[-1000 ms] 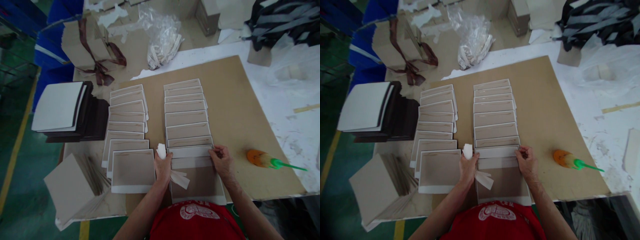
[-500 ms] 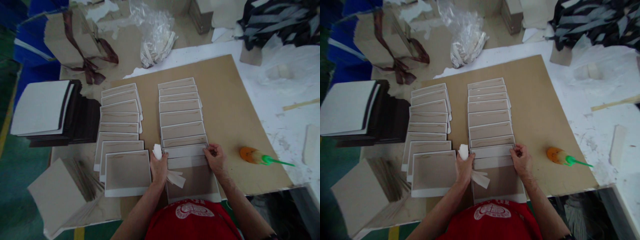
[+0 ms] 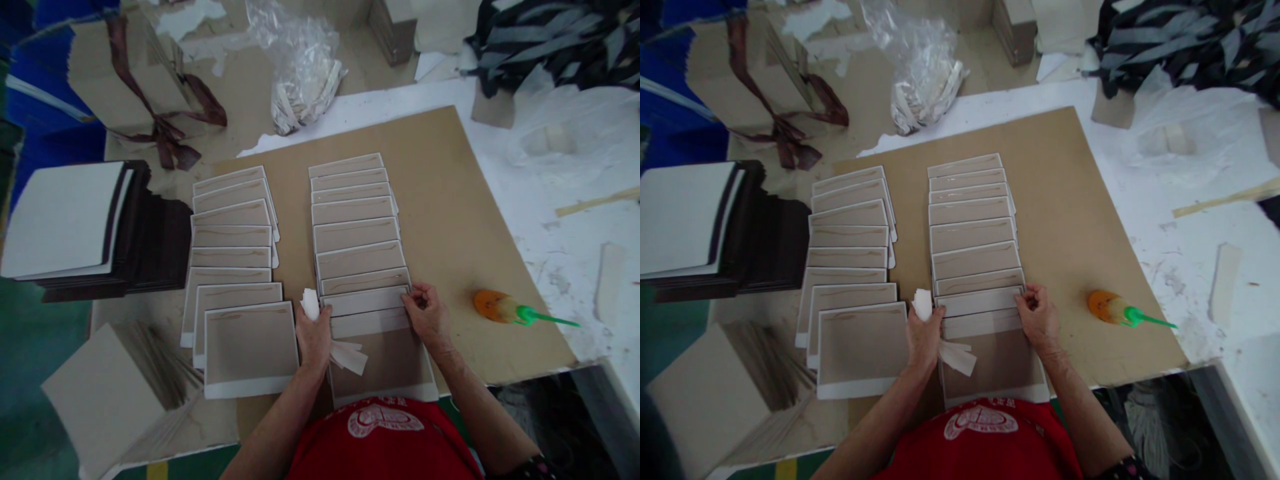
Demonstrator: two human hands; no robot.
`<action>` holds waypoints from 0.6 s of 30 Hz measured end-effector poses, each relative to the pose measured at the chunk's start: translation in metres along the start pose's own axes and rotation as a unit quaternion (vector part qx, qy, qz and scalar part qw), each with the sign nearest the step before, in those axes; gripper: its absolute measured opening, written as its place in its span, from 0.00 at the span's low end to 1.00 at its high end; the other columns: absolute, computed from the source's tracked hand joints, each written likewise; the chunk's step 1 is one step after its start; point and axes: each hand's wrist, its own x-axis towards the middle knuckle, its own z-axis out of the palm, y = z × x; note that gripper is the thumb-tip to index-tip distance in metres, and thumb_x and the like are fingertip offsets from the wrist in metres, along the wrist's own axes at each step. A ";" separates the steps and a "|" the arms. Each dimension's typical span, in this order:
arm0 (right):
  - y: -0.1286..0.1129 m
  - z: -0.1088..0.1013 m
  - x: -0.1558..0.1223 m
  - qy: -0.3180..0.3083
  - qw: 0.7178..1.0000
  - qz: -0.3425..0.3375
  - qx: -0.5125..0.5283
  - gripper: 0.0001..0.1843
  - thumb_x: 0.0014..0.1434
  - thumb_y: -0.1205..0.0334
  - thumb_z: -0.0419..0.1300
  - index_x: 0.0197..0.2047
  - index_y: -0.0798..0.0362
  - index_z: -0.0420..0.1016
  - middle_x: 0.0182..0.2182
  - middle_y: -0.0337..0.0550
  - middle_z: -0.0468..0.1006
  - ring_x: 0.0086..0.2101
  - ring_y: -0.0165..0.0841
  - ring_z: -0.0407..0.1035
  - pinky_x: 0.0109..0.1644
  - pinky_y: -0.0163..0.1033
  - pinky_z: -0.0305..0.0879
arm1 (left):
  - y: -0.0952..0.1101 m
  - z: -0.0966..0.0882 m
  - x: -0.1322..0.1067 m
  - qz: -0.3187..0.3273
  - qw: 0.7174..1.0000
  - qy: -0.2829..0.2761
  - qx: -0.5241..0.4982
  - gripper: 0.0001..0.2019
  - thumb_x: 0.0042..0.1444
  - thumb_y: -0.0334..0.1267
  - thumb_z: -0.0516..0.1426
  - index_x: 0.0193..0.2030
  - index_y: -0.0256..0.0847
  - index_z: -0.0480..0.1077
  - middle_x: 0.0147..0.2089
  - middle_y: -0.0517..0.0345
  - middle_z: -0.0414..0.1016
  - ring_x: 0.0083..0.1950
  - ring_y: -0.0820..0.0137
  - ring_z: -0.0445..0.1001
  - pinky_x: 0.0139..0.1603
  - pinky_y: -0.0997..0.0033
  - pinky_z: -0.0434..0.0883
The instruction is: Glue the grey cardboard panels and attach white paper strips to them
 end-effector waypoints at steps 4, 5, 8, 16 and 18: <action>0.002 0.000 0.001 -0.003 1.000 -0.007 -0.015 0.22 0.52 0.47 0.63 0.45 0.52 0.69 0.29 0.40 0.75 0.29 0.35 0.69 0.37 0.42 0.66 | 0.003 0.001 -0.001 0.026 0.999 0.016 0.032 0.14 0.45 0.43 0.64 0.37 0.42 0.68 0.31 0.61 0.72 0.31 0.68 0.71 0.35 0.68 0.66; 0.002 0.000 0.001 -0.003 1.000 -0.008 -0.016 0.22 0.52 0.47 0.63 0.45 0.52 0.69 0.29 0.40 0.75 0.28 0.35 0.69 0.37 0.42 0.66 | 0.004 0.001 -0.002 0.032 0.999 0.019 0.038 0.13 0.46 0.42 0.64 0.37 0.42 0.68 0.31 0.61 0.73 0.31 0.68 0.71 0.36 0.68 0.67; 0.000 0.000 0.001 0.000 1.000 -0.010 -0.021 0.22 0.52 0.47 0.63 0.45 0.52 0.68 0.28 0.40 0.75 0.28 0.35 0.69 0.36 0.42 0.67 | 0.008 0.001 -0.003 0.041 0.998 0.027 0.050 0.13 0.46 0.41 0.64 0.38 0.42 0.68 0.31 0.61 0.73 0.32 0.67 0.72 0.37 0.68 0.67; -0.010 -0.001 0.004 -0.011 0.999 0.007 -0.042 0.23 0.50 0.45 0.62 0.43 0.51 0.67 0.25 0.38 0.73 0.26 0.35 0.67 0.34 0.41 0.65 | 0.007 0.002 0.000 0.032 0.997 0.042 0.057 0.18 0.44 0.41 0.66 0.41 0.41 0.68 0.33 0.60 0.74 0.32 0.68 0.72 0.35 0.68 0.67; -0.011 -0.002 0.007 -0.017 0.999 0.016 -0.038 0.23 0.48 0.43 0.62 0.41 0.50 0.67 0.23 0.37 0.72 0.26 0.35 0.66 0.33 0.40 0.64 | 0.004 0.003 0.003 0.028 0.997 0.041 0.051 0.18 0.43 0.41 0.66 0.41 0.41 0.68 0.33 0.60 0.74 0.32 0.67 0.73 0.35 0.68 0.68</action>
